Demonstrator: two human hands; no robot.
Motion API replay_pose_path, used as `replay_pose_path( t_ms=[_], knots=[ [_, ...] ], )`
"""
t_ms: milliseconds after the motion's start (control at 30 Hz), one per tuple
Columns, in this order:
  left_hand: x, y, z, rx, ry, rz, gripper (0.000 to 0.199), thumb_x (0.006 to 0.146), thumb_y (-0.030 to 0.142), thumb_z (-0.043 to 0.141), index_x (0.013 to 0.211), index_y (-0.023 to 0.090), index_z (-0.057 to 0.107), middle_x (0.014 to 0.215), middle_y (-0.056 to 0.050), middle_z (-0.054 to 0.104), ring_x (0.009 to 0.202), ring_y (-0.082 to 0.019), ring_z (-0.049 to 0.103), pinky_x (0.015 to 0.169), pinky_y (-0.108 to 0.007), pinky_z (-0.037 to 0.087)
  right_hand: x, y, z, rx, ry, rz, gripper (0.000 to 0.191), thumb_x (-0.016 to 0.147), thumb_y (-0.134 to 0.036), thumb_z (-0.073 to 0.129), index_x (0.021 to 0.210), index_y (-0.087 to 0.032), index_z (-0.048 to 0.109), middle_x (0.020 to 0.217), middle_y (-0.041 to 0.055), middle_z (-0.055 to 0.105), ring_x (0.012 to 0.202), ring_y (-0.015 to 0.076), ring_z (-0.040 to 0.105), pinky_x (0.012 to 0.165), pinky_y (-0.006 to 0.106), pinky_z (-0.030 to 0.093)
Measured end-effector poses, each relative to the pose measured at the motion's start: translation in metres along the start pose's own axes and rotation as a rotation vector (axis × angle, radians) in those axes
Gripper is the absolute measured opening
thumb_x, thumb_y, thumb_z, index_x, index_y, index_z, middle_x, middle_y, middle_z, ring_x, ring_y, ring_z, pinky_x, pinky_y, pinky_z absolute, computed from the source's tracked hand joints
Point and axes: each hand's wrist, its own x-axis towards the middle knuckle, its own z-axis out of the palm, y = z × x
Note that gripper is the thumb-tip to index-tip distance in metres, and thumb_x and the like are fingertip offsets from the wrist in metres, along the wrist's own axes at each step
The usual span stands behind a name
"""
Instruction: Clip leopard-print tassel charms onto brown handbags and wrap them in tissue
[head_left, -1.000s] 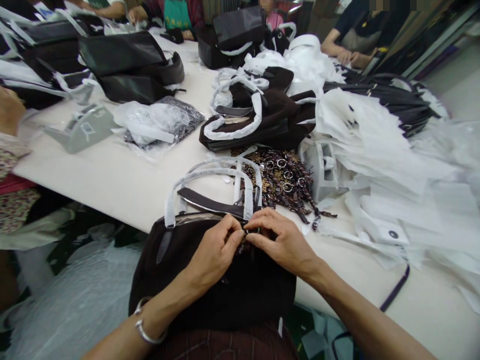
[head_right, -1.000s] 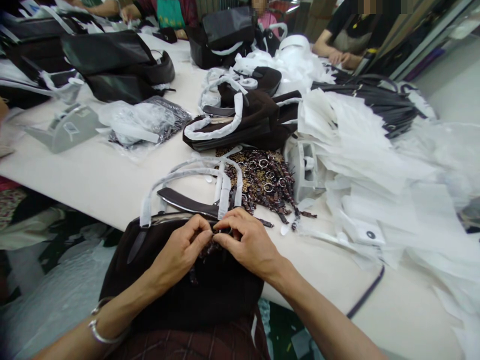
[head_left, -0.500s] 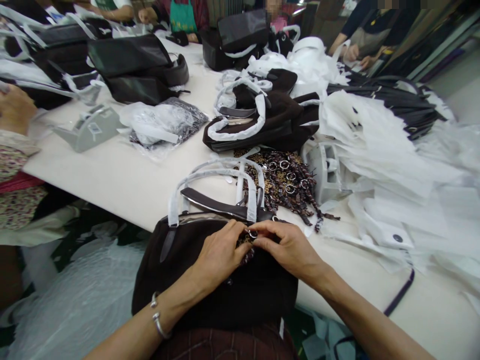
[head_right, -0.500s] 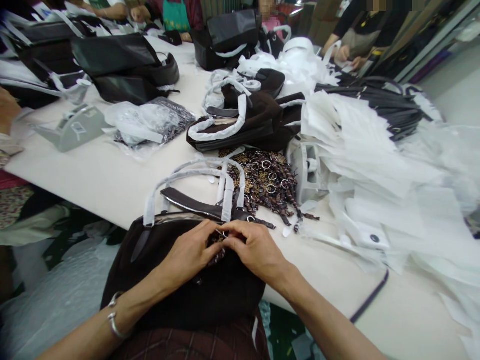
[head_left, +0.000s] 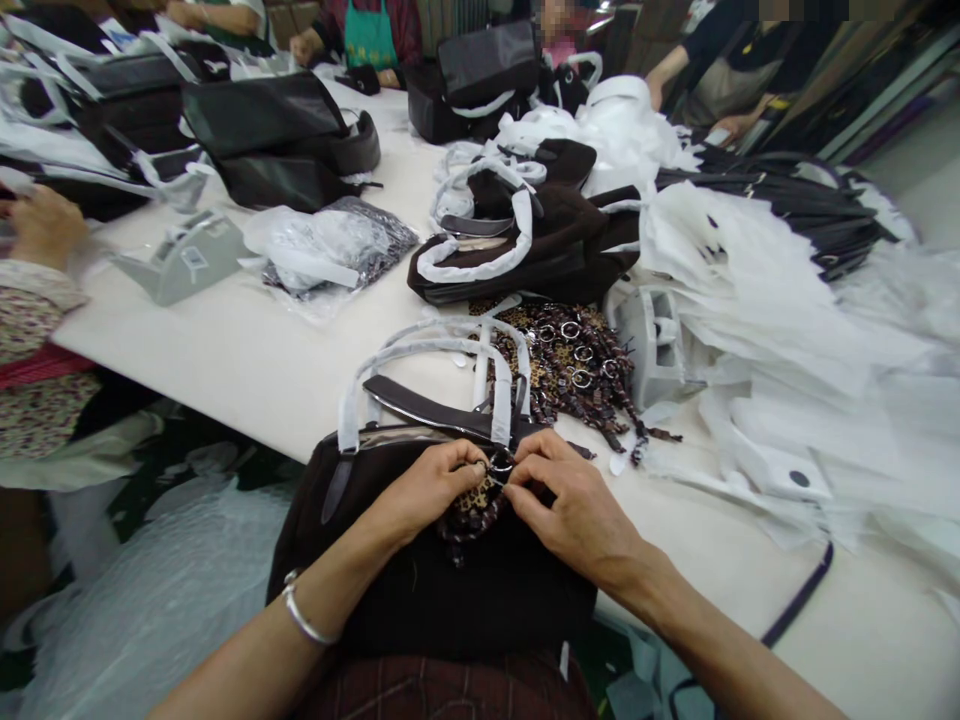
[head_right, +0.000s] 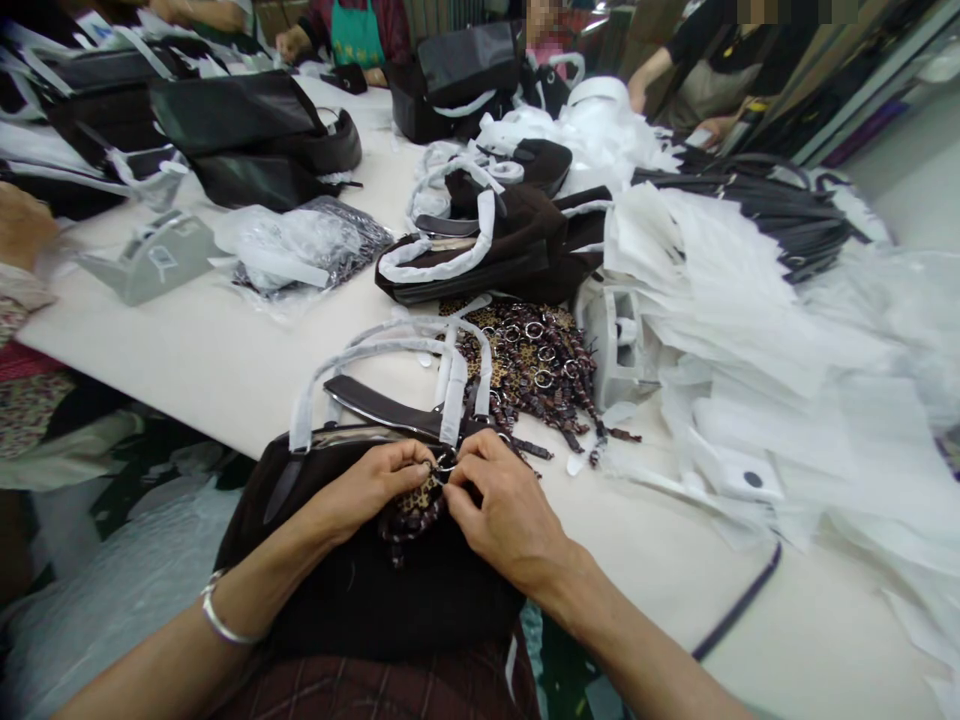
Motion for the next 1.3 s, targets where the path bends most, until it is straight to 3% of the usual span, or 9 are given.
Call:
replay_pose_path(
  t_ms=[233,1300],
  knots=[
    [0.003,-0.002,-0.003,-0.238,-0.099,-0.098,0.03,0.076,0.041,0.067,0.081,0.015,0.053,0.067,0.005,0.045,0.058,-0.008,0.037,0.054,-0.021,0.028,-0.001,-0.003,0.009,0.011,0.113,-0.013,0.013,0.081,-0.008,0.059,0.074,-0.02,0.06,0.102,0.0076,0.058,0.095,0.0198,0.058,0.082,0.034,0.047],
    [0.004,-0.009,-0.002,-0.269,-0.109,-0.044,0.035,0.075,0.041,0.071,0.085,0.013,0.054,0.07,0.004,0.049,0.061,-0.008,0.041,0.059,-0.022,0.032,0.002,-0.001,0.017,-0.062,0.162,-0.013,0.015,0.078,-0.006,0.057,0.07,-0.018,0.058,0.098,0.0073,0.06,0.09,0.0194,0.059,0.079,0.033,0.047]
  ],
)
